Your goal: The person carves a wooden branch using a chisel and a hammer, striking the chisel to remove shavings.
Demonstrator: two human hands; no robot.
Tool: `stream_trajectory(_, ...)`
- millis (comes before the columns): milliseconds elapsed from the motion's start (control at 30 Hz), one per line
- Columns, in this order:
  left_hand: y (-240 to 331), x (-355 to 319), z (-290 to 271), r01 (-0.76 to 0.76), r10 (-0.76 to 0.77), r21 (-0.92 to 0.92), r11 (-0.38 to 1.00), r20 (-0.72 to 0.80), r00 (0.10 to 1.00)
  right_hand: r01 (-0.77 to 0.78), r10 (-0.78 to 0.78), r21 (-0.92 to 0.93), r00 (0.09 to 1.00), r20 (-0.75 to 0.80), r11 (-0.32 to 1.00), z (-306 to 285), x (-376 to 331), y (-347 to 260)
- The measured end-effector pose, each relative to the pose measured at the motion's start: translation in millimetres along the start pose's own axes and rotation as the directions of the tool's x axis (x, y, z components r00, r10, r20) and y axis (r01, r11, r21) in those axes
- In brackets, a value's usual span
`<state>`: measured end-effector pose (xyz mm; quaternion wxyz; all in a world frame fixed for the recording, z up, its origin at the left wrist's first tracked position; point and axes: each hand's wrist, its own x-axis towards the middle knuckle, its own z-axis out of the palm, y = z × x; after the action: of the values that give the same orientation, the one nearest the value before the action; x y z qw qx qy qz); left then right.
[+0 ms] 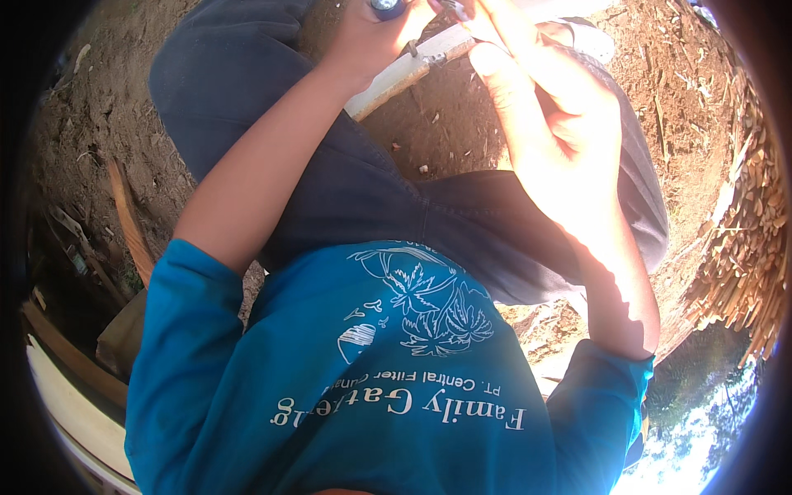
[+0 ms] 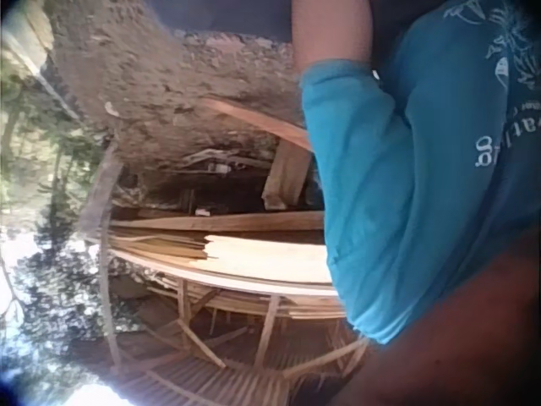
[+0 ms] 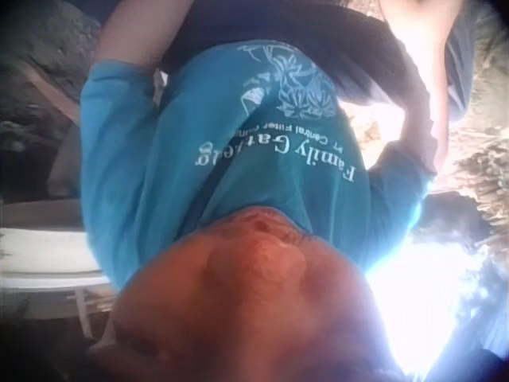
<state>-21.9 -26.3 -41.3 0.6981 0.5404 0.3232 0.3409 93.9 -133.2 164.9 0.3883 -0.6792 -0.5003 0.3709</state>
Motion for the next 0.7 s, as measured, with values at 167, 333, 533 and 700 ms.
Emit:
stream_trajectory(167,-5.2,10.5,1.8,-0.051,0.046,-0.124,0.991,-0.038,0.998,-0.284,0.324,-0.318,0.943,0.080,0.905,-0.3,-14.1,1.1)
stream_trajectory(333,36.7,-0.8,-11.0,0.131,-0.081,-0.160,0.978,0.288,0.954,-0.111,0.116,-0.104,0.993,0.036,0.988,10.7,-25.2,-14.5)
stream_trajectory(533,44.8,-9.2,-3.3,0.270,-0.278,0.069,0.960,0.201,0.939,-0.120,0.124,-0.105,0.992,0.027,0.987,11.2,-30.9,-18.0)
stream_trajectory(700,10.5,-2.8,-12.2,0.176,-0.174,0.026,0.984,0.328,0.928,-0.147,0.165,-0.202,0.984,0.074,0.968,11.2,-31.9,-11.8)
